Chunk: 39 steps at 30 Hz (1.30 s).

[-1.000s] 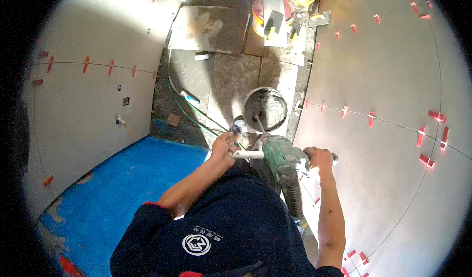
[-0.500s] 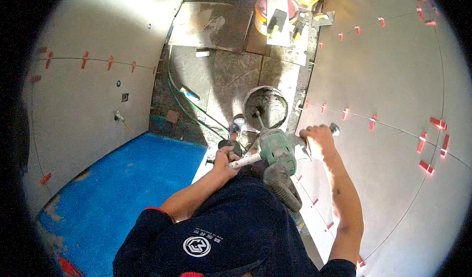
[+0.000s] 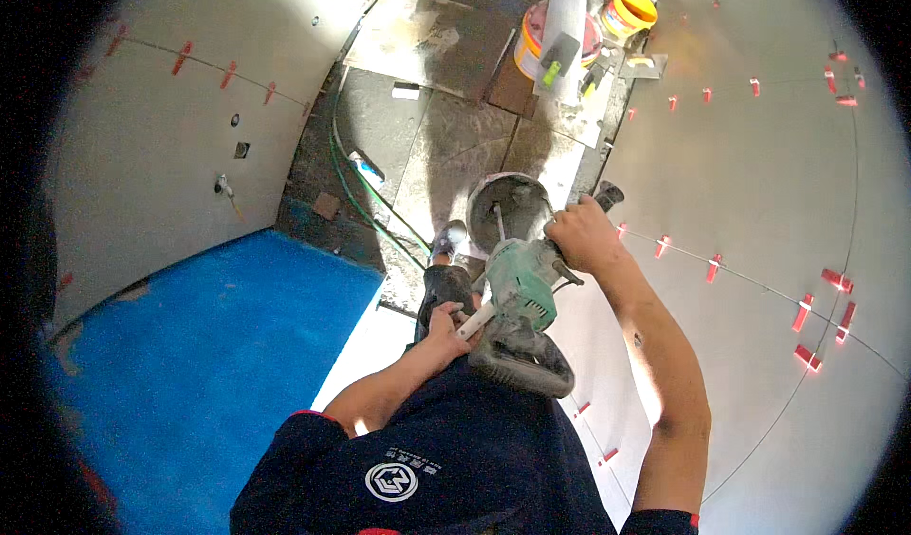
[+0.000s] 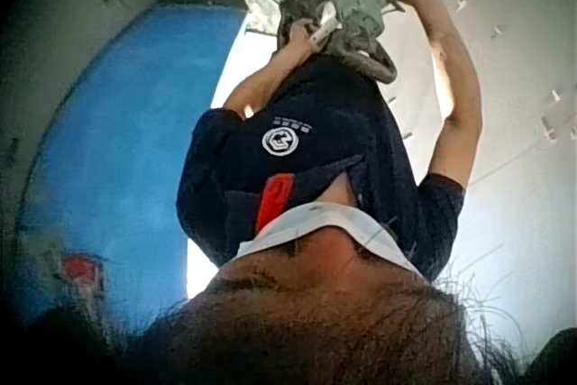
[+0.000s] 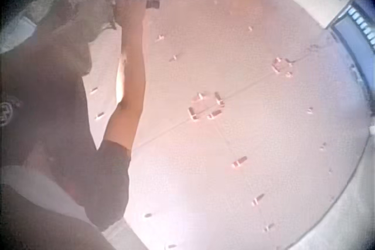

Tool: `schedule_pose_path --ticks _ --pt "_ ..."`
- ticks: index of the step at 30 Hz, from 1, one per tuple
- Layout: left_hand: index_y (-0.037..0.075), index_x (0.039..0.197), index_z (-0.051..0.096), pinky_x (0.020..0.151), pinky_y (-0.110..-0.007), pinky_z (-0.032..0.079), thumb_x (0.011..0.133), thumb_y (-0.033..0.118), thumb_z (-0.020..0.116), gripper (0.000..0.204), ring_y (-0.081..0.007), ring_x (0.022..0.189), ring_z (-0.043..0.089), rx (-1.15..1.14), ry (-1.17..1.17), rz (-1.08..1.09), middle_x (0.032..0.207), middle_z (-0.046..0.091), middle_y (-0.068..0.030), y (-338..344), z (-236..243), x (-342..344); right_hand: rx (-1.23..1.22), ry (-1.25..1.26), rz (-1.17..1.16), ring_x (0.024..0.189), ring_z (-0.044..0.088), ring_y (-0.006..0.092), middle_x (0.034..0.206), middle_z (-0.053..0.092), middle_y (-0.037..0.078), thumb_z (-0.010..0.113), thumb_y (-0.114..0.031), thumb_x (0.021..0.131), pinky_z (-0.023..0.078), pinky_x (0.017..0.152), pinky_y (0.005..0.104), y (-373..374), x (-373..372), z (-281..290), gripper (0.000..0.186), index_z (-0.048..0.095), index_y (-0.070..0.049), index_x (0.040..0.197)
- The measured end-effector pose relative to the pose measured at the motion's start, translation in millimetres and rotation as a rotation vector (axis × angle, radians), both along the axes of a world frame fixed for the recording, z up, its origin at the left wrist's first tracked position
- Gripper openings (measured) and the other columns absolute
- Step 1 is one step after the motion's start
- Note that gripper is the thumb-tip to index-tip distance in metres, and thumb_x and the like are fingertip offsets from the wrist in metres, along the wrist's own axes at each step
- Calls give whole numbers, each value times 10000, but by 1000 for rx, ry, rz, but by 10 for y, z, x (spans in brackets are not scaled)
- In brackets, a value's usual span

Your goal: The person mixes mortar in a bucket using a drill-mounted mixer, spreads mortar onto the back of a tile with a trowel, and presses the tile onto the wall near a window, tapping it with a mallet.

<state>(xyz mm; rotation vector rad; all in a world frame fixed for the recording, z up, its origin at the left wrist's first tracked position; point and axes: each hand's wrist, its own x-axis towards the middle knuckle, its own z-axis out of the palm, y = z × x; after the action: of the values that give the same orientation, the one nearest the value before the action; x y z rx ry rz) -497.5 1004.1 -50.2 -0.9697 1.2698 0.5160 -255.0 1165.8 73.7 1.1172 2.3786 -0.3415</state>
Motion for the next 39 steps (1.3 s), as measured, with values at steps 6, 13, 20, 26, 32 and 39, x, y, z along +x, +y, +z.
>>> schedule_pose_path --ticks 6,13,20,26,32,39 --pt "95 680 437 631 -485 516 831 233 541 229 -268 596 511 31 10 -30 613 430 -61 4 0 98 100 -14 -39 833 611 208 776 622 16 617 -142 713 416 791 361 -240 117 35 74 616 -168 783" --pt "98 693 438 597 -471 512 832 201 527 194 -247 526 449 131 40 -110 568 380 -53 -158 -109 312 152 -14 -153 858 597 207 784 618 21 608 -157 729 416 839 380 -695 393 -24 69 623 -162 796" --pt "128 683 394 694 -489 516 856 207 520 228 -281 699 519 104 -2 -185 637 385 -32 -559 -303 573 197 41 -186 841 588 194 775 593 12 562 -123 765 408 904 386 -1030 569 -148 78 606 -157 820" --pt "89 785 436 795 -503 508 881 231 506 185 -281 832 526 81 -30 -269 770 428 -64 -812 -402 767 224 -37 -158 850 589 189 783 598 11 568 -133 763 414 852 359 -1283 672 -266 82 612 -153 829" --pt "61 822 436 805 -489 508 894 245 486 203 -300 865 533 130 -73 -301 825 442 -86 -902 -403 754 213 7 -323 859 586 207 802 597 27 548 -117 770 407 853 366 -1683 841 -306 103 608 -145 849" --pt "98 745 409 737 -491 512 899 227 446 205 -305 764 547 272 -135 -397 731 451 -66 -980 -431 736 224 -13 -434 852 593 215 805 603 27 555 -109 760 414 831 371 -2151 1004 -380 102 601 -150 840"
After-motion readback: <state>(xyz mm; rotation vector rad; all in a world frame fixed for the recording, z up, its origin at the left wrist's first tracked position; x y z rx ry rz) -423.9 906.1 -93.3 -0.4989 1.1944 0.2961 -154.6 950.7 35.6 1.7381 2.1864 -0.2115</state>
